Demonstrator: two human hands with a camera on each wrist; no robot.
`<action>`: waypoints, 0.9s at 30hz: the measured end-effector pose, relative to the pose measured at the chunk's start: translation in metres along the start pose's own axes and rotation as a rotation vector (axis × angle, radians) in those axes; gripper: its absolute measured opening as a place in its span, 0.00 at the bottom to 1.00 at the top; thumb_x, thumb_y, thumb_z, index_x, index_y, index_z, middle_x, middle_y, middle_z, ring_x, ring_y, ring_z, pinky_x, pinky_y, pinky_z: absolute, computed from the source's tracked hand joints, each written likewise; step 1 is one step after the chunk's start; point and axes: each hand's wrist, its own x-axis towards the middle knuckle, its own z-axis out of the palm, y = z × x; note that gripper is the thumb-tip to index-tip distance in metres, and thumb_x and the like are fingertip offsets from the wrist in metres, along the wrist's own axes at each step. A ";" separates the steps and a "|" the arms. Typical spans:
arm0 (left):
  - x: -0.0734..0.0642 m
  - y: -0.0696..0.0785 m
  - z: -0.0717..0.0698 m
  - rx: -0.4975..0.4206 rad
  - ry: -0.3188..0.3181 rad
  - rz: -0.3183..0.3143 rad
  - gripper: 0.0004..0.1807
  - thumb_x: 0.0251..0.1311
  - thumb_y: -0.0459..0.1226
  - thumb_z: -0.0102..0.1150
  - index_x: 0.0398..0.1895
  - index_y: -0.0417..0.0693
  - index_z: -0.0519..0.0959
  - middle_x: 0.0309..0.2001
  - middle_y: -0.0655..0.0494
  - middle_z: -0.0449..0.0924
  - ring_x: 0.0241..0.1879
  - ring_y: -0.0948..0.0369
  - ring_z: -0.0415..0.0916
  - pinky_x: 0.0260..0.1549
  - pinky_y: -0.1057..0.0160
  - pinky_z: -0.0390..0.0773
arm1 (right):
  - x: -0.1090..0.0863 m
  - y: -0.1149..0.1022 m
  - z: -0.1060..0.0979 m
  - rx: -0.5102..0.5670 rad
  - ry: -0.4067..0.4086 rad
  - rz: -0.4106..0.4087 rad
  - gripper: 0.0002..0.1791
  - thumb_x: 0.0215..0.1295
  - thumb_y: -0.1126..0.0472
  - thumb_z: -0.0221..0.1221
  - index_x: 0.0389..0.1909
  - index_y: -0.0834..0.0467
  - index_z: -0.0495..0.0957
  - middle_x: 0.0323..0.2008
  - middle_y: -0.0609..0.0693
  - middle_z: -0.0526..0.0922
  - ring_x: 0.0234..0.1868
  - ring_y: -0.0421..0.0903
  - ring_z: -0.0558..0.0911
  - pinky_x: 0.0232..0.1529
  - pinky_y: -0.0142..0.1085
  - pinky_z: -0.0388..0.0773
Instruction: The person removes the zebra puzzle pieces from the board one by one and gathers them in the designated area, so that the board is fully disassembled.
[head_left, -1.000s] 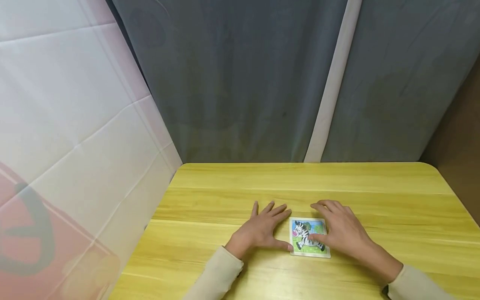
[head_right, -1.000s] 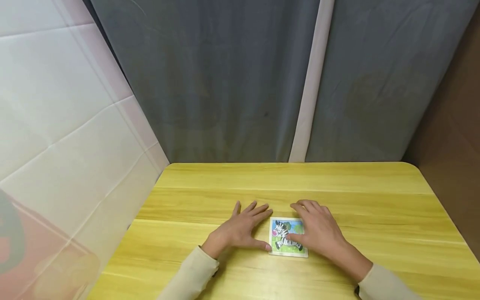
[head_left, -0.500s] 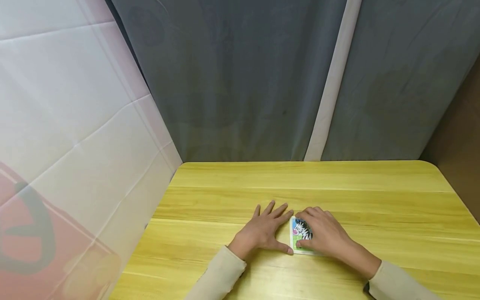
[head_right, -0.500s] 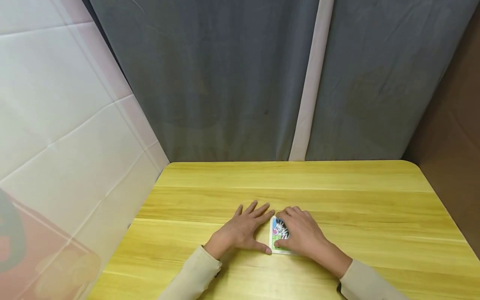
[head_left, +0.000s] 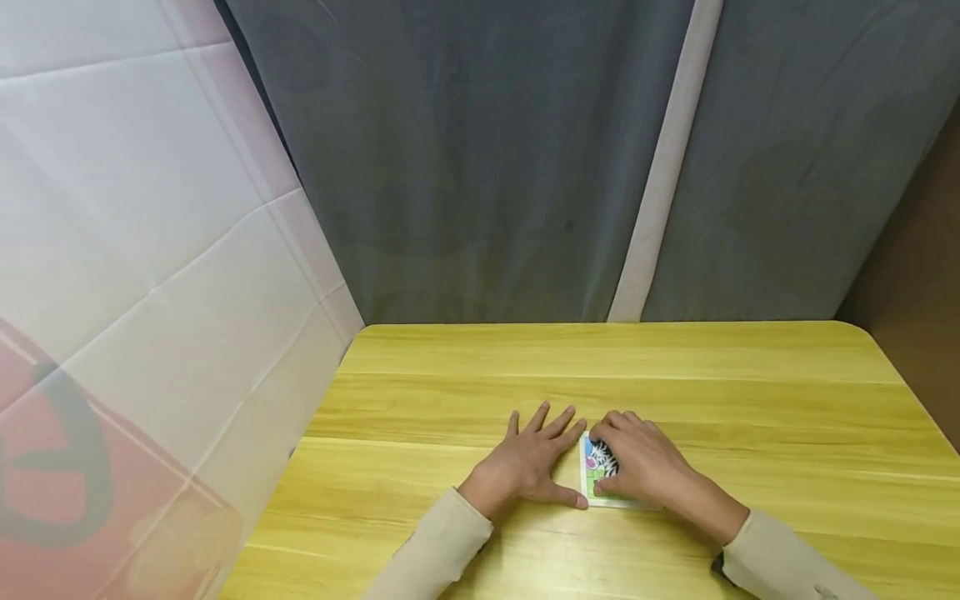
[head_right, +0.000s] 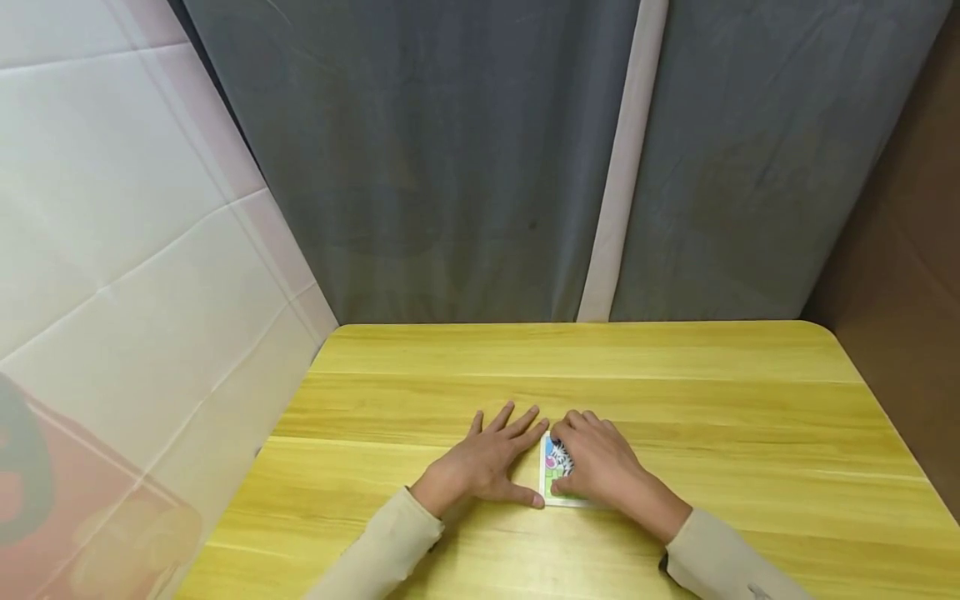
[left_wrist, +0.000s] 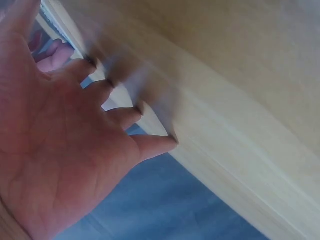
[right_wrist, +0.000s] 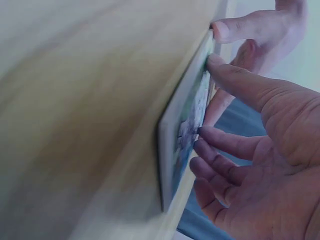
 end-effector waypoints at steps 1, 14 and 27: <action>0.001 0.000 0.000 -0.001 -0.003 0.001 0.66 0.50 0.79 0.61 0.88 0.72 0.43 0.88 0.65 0.36 0.88 0.47 0.35 0.79 0.27 0.47 | 0.001 -0.001 -0.001 0.001 -0.008 0.005 0.38 0.45 0.44 0.84 0.57 0.54 0.83 0.52 0.47 0.82 0.49 0.46 0.77 0.50 0.46 0.77; -0.003 0.000 -0.004 -0.007 -0.016 -0.028 0.66 0.51 0.79 0.62 0.88 0.70 0.43 0.88 0.66 0.36 0.88 0.47 0.36 0.78 0.25 0.47 | 0.016 -0.011 -0.006 0.040 -0.076 0.046 0.33 0.42 0.46 0.86 0.45 0.53 0.80 0.39 0.44 0.75 0.38 0.44 0.70 0.40 0.43 0.71; -0.005 0.000 -0.005 0.017 -0.014 -0.022 0.65 0.52 0.79 0.62 0.88 0.68 0.44 0.88 0.64 0.38 0.88 0.45 0.37 0.75 0.21 0.49 | 0.024 -0.013 -0.013 0.153 -0.160 0.084 0.33 0.42 0.53 0.87 0.42 0.54 0.75 0.38 0.47 0.72 0.30 0.45 0.72 0.30 0.38 0.70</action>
